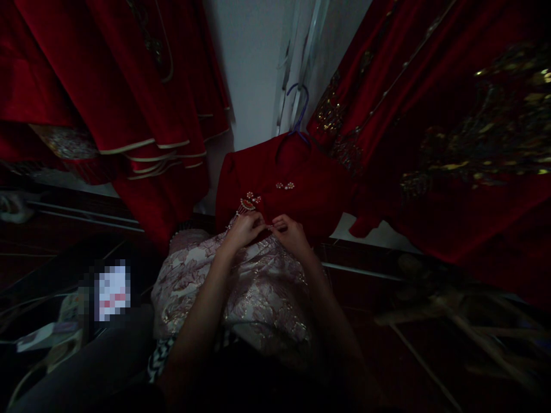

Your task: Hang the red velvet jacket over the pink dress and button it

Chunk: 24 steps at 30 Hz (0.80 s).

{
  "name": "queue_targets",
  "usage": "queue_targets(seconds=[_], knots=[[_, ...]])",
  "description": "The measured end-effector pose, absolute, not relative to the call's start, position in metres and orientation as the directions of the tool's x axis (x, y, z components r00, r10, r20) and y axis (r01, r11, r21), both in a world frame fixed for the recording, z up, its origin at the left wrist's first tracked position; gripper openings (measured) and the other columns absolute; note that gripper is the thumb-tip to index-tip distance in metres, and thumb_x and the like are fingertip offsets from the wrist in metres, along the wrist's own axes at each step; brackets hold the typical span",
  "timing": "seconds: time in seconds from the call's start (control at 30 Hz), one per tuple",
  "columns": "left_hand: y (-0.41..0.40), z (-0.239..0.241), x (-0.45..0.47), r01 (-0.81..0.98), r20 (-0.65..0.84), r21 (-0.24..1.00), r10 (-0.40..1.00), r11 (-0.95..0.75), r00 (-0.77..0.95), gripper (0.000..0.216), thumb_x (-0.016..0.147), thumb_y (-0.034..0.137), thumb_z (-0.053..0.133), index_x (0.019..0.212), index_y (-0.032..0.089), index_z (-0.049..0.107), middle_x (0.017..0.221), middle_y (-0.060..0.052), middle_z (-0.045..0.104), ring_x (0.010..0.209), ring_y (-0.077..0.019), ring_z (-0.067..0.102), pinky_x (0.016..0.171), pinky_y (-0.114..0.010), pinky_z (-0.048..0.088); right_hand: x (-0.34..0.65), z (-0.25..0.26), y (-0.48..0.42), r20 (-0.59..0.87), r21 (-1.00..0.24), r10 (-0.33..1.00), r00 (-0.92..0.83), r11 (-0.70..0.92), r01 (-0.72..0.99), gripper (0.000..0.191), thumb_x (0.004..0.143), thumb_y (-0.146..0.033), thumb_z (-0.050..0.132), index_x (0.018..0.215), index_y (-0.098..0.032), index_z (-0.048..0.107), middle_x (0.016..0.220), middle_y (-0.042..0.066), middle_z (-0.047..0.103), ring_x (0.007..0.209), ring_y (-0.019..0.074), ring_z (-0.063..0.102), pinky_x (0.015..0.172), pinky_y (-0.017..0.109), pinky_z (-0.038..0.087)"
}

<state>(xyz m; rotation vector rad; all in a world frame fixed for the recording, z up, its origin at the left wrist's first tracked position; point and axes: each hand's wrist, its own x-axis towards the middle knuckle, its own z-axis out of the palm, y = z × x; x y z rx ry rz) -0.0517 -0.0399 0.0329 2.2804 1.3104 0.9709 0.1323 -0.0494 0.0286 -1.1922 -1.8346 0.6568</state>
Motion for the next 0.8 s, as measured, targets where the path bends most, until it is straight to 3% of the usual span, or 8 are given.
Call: queue_targets(seconds=[0.2, 0.47, 0.8], knots=[[-0.0388, 0.0321, -0.0493, 0.609, 0.415, 0.622, 0.867, -0.491, 0.275, 0.021, 0.083, 0.038, 0.061, 0.077, 0.018, 0.058, 0.077, -0.001, 0.063, 0.069, -0.0124, 0.057, 0.063, -0.021, 0.039, 0.1326, 0.0254, -0.0472, 0.357, -0.805, 0.92, -0.165, 0.392, 0.446, 0.014, 0.079, -0.028, 0.064, 0.09, -0.019, 0.062, 0.084, 0.003, 0.071, 0.076, 0.013, 0.068, 0.07, 0.024, 0.054], [-0.0355, 0.0236, -0.054, 0.537, 0.328, 0.743, 0.917, -0.4, 0.228, 0.035, 0.073, 0.051, 0.068, 0.074, 0.017, 0.058, 0.073, -0.001, 0.066, 0.067, -0.0127, 0.06, 0.062, -0.021, 0.043, 0.1302, 0.0222, -0.045, 0.336, -0.832, 0.932, -0.134, 0.36, 0.422, 0.014, 0.076, -0.023, 0.064, 0.09, -0.018, 0.064, 0.081, 0.003, 0.072, 0.074, 0.0129, 0.069, 0.07, 0.024, 0.055], [-0.0339, 0.0236, -0.0543, 0.568, 0.3, 0.742, 0.934, -0.357, 0.194, 0.022, 0.072, 0.037, 0.07, 0.072, 0.016, 0.062, 0.07, -0.002, 0.068, 0.064, -0.0131, 0.062, 0.061, -0.021, 0.045, 0.128, 0.0256, -0.0482, 0.296, -0.849, 0.941, -0.163, 0.338, 0.406, 0.015, 0.076, -0.022, 0.065, 0.09, -0.017, 0.064, 0.081, 0.004, 0.071, 0.074, 0.0128, 0.068, 0.071, 0.025, 0.055]])
